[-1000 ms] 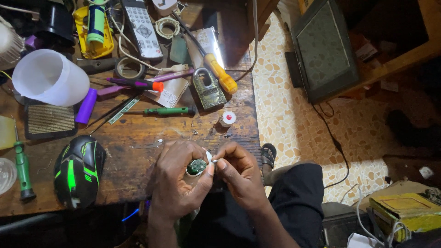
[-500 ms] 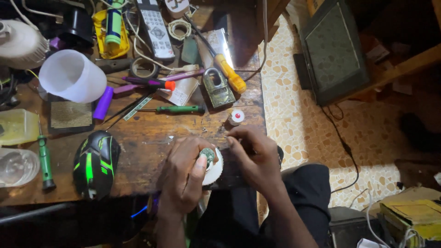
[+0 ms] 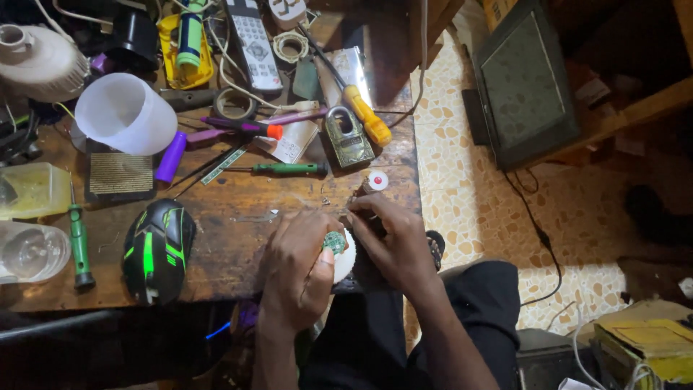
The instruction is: Soldering wires and components onto a small circuit board inside a plastic casing at a repair workbench.
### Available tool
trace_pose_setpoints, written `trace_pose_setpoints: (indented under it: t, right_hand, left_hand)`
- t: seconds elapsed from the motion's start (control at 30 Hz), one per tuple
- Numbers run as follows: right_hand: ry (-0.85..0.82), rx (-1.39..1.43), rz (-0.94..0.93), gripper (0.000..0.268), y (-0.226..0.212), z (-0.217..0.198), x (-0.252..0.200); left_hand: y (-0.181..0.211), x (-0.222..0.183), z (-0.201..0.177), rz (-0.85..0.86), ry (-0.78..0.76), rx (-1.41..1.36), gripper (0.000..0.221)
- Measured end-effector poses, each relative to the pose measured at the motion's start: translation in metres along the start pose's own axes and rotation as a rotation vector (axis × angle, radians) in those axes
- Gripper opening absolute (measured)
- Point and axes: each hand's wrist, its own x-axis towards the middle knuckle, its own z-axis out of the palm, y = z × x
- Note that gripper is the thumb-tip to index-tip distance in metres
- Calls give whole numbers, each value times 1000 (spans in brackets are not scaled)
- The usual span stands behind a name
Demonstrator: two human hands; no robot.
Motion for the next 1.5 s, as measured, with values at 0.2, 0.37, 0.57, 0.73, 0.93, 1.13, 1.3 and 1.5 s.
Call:
trace_pose_setpoints:
  t: [0.2,0.37,0.57,0.73,0.93,1.13,1.3,1.5]
  right_hand:
    - [-12,35,43,11,3,-1,-3]
    - [5,60,35,9,-2,-3,-4]
    - [37,110,37,9,2,-6,-7]
    - [73,102,70,10,2,-6,-8]
    - [182,428,122,8,9,-9,-2]
    - [102,401,-6,43,-8,-41,48]
    - [25,622,67,82,5,-37,108]
    - [255,454,-8,87,27,-17,156]
  left_hand:
    - [2,-1,1,-8,-27,12,33]
    - [2,-2,0,-1,-30,15,29]
    - [-10,-10,1,6,6,163,32]
    - [-20,-18,-3,-75,134,324,26]
    - [-13,-15,-14,-34,115,236,20]
    - [-12,-16,-19,-87,65,200,22]
    - [-12,-14,-18,-58,98,190,22]
    - [-9,-12,-20,-46,108,227,20]
